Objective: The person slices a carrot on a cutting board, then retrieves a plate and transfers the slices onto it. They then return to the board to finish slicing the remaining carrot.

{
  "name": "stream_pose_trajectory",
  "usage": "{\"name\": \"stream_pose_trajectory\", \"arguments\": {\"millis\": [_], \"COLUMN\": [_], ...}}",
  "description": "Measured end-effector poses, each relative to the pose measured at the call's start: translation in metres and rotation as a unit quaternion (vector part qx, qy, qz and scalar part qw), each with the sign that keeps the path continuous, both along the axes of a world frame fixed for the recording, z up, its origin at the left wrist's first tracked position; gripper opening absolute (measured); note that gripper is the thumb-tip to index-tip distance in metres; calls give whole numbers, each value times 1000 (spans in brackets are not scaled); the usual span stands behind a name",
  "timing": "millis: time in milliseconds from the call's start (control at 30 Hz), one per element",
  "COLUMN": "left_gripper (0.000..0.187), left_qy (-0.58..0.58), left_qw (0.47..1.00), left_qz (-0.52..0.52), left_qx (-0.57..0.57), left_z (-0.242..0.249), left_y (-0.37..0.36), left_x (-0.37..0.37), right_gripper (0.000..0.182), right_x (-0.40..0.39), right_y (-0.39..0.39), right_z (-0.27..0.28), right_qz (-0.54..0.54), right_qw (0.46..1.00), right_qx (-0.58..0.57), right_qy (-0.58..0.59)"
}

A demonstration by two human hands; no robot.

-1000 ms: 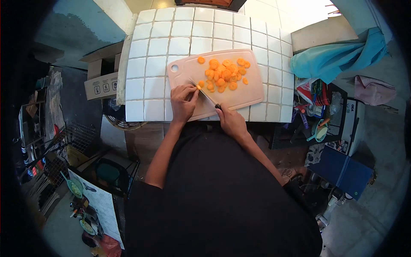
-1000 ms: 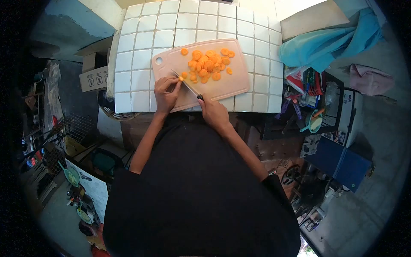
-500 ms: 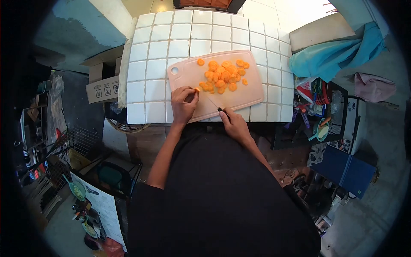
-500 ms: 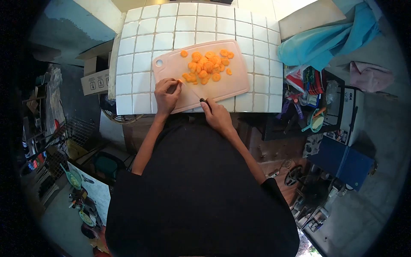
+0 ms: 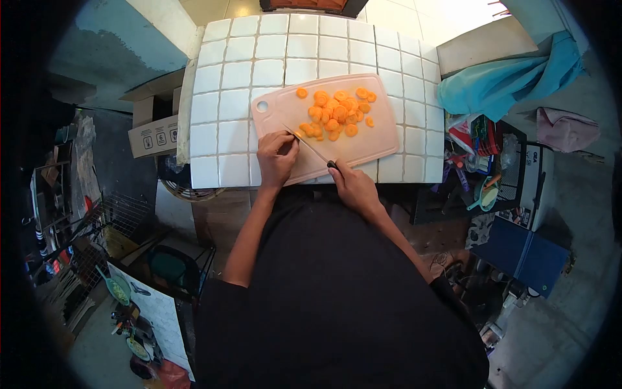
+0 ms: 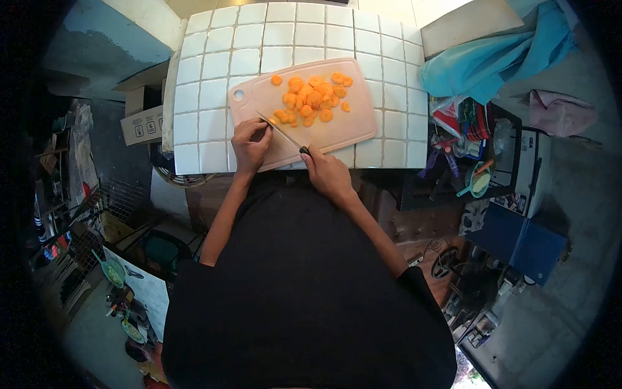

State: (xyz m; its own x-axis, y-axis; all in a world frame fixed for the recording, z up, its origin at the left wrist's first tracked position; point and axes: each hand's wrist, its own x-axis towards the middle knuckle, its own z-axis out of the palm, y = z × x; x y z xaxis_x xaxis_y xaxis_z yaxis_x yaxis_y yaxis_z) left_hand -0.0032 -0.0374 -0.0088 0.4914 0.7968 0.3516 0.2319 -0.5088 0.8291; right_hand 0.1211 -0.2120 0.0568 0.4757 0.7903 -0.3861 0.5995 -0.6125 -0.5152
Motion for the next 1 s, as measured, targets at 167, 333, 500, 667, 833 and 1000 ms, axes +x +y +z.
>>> {"name": "stream_pose_trajectory", "arguments": {"millis": [167, 333, 500, 667, 833, 1000], "left_gripper": [9, 10, 10, 9, 9, 10], "left_qy": [-9, -8, -5, -5, -4, 3], "left_qw": [1000, 1000, 1000, 1000, 1000, 1000], "left_qz": [-5, -2, -8, -4, -6, -2], "left_qx": [-2, -7, -12, -11, -10, -13], "left_z": [-2, 0, 2, -1, 2, -1], "left_y": [-1, -1, -1, -1, -1, -1], "left_x": [-1, -2, -2, -3, -2, -3], "right_gripper": [33, 34, 36, 35, 33, 33], "right_x": [2, -1, 1, -1, 2, 2], "right_y": [6, -6, -7, -7, -7, -9], "right_z": [-4, -13, -7, -4, -2, -4], "right_qz": [3, -48, -43, -18, -10, -3], "right_qw": [1000, 999, 998, 999, 999, 1000], "right_qx": [-7, -1, 27, 28, 31, 28], "right_qy": [-20, 15, 42, 12, 19, 13]}}
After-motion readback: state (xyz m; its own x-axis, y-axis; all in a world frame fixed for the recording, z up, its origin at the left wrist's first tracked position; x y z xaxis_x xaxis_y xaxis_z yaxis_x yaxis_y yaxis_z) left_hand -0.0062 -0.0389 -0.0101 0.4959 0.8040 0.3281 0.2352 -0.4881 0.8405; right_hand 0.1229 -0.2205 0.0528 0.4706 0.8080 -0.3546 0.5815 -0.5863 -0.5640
